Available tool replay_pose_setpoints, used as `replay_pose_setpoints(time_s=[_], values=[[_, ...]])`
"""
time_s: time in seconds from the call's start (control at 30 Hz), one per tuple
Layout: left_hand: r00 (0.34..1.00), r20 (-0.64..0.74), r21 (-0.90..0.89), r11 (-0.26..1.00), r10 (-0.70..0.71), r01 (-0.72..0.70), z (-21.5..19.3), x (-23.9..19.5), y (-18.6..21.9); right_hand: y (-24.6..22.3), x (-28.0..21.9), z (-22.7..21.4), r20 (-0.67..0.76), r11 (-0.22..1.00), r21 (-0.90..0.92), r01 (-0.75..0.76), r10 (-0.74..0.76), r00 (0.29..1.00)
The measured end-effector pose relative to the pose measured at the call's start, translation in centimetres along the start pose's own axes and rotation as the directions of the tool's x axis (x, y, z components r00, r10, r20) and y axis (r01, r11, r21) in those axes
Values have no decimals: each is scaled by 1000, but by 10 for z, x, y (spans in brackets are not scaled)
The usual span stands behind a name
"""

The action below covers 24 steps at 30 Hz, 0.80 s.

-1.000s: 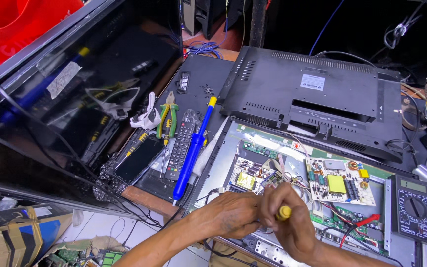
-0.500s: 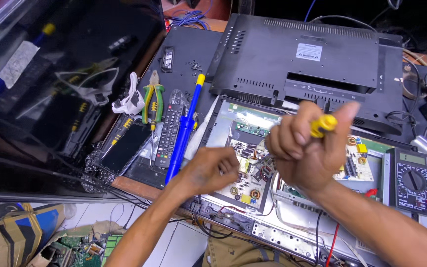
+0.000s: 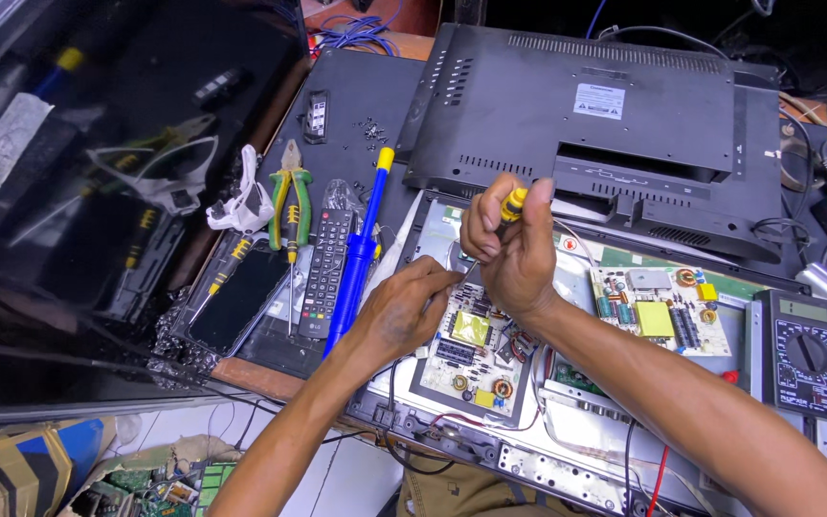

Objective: The person removes a circuit board from a television chassis using a screwdriver, then reinstalls it and secures it with screws. They also connect wires and use a multimeter to test the board.

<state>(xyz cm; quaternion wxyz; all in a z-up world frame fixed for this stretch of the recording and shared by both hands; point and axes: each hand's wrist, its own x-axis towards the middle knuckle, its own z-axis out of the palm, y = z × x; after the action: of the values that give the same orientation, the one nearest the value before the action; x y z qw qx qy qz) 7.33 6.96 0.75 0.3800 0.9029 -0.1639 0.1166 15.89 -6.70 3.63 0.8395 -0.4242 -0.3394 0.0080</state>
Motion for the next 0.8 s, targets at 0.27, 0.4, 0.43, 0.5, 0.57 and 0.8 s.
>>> replay_pose_setpoints(time_s=[0.27,0.4,0.43,0.5,0.57,0.8], values=[[1000,-8,-20,999,25,-26,2,-2,-12,12,4,-1,12,999,40,-22,21,1000],[999,0,3,999,34,-34,2,-3,-13,13,4,-2,42,999,14,-37,36,998],[999,1,2,999,34,-34,2,-3,-13,13,4,-1,41,999,14,-37,37,998],[999,8,9,999,31,-31,2,-4,-14,12,5,-1,43,998,39,-50,48,998],[999,1,14,999,37,-37,2,-3,-13,12,4,-1,48,999,32,-42,40,998],[998,-10,52,997,54,-54,3,-3,-13,16,3,-5,93,998,-59,6,-1,996]])
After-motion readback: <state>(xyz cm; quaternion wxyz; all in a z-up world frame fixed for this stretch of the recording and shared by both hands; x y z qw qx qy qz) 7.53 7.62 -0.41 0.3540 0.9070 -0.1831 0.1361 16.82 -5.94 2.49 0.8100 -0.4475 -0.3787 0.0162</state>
